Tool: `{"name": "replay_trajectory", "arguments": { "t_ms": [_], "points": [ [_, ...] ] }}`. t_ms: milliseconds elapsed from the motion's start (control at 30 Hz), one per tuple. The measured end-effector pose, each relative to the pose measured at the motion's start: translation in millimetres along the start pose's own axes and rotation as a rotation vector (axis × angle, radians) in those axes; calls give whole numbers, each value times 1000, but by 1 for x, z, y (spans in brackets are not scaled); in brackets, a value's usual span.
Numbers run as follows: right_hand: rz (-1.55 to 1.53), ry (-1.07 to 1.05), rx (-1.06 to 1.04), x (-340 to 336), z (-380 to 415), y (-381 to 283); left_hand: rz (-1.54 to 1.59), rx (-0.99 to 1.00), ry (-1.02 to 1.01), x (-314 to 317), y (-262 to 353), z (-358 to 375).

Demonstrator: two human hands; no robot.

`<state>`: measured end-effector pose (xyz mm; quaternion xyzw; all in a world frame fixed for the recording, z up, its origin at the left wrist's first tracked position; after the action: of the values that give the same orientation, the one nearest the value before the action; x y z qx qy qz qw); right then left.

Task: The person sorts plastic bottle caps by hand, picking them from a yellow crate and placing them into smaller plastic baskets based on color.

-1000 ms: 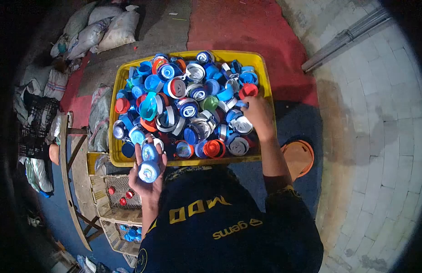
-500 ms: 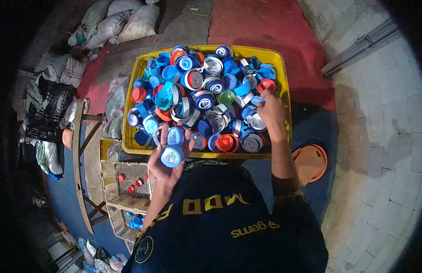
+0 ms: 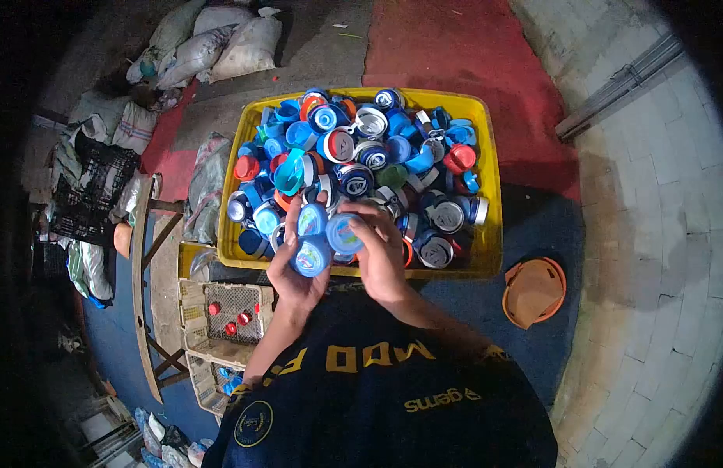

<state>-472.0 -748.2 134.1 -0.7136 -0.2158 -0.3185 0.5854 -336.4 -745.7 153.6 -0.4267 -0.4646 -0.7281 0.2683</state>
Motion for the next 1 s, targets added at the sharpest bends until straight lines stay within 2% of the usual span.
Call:
{"name": "replay_trajectory", "arguments": {
  "t_ms": [67, 167, 433, 500, 567, 767, 1000],
  "points": [
    [-37, 66, 19, 6, 1, 10, -28, 76, 108, -2, 1, 2],
    [-83, 44, -16, 22, 2, 8, -12, 155, 65, 13, 6, 9],
    [-212, -75, 243, 54, 42, 41, 18, 429, 260, -18, 14, 62],
    [-278, -80, 344, 65, 56, 51, 122, 469, 313, -27, 15, 85],
    [-348, -94, 436, 74, 74, 64, 151, 492, 385, -39, 18, 110],
    [-287, -197, 540, 103, 135, 103, 221, 632, 423, -84, 17, 195],
    [-154, -396, 798, 148, 279, 163, 318, 877, 523, -138, 1, 359]
  ]
}}
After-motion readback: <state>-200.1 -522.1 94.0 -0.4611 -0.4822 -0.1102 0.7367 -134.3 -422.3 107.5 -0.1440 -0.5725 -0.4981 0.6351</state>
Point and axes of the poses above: each hand's wrist, its own z-axis away from the middle knuckle, its own x-axis out of the palm, y = z × x, the point moved 6 cm from there along -z, towards the middle knuckle, and after that the axes turned 14 degrees about -x, right-handed, at the moved point
